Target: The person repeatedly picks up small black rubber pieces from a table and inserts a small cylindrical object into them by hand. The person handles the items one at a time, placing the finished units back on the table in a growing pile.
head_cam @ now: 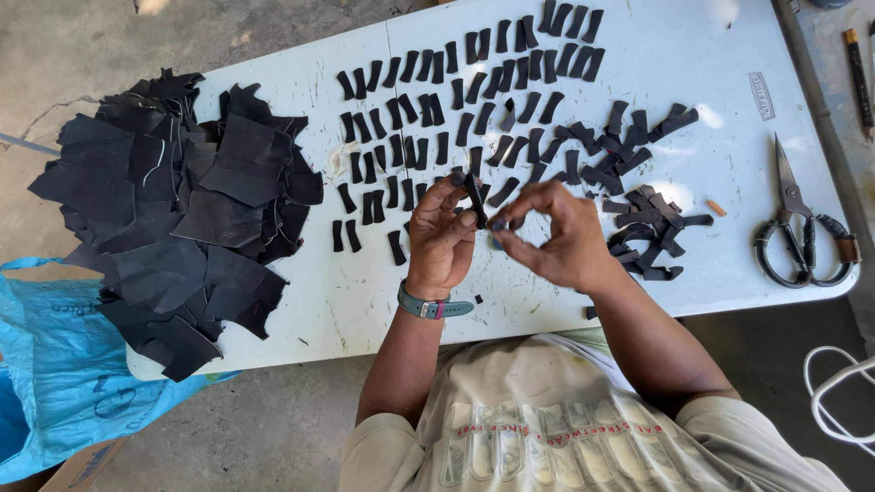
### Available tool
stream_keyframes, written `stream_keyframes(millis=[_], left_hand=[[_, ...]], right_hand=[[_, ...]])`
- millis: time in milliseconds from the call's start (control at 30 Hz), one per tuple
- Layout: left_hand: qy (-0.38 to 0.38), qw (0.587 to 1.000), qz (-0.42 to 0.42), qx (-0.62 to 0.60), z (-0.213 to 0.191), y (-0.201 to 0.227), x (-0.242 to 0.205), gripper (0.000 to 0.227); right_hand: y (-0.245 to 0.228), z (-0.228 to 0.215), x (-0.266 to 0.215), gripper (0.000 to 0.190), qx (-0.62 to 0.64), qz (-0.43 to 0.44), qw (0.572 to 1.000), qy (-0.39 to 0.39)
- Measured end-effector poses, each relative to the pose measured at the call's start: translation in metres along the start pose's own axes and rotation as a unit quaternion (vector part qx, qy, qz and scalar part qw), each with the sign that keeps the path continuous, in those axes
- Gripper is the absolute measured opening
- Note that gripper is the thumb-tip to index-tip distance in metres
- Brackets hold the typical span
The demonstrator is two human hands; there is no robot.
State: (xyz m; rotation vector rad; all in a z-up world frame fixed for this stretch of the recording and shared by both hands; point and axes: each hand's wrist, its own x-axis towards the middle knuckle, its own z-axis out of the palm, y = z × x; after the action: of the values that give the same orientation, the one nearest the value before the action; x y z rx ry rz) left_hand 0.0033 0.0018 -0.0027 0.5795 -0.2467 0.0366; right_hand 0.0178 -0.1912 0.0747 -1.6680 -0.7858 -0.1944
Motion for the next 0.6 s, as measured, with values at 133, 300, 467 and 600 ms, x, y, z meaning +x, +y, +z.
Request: stream_keyframes(millis=[133,300,467,600], left_hand=[[0.002,1.000,0.002,0.007,-0.001,0.001,0.001,0.048],[-0.011,1.000,-0.010,0.012,0.007,0.004,-0.002,0.048],[-0.011,1.000,-0.026,0.002,0.018,0.009,-0.006,0.048],[0.077,0.994,-0.055,-0.049,0.014,0.008,-0.002,0.041]], right_hand=[[-0.001,0.001,-0.013,0.036,0.085,0.008,0.996,0.013],[0.005,0.004,-0.009,0.035,0.049,0.000,0.998,0.044],[0.022,0.005,0.012,0.034,0.085,0.005,0.993,0.081],[0.026,0.003,0.008,0.031,0.142,0.036,0.985,0.093]])
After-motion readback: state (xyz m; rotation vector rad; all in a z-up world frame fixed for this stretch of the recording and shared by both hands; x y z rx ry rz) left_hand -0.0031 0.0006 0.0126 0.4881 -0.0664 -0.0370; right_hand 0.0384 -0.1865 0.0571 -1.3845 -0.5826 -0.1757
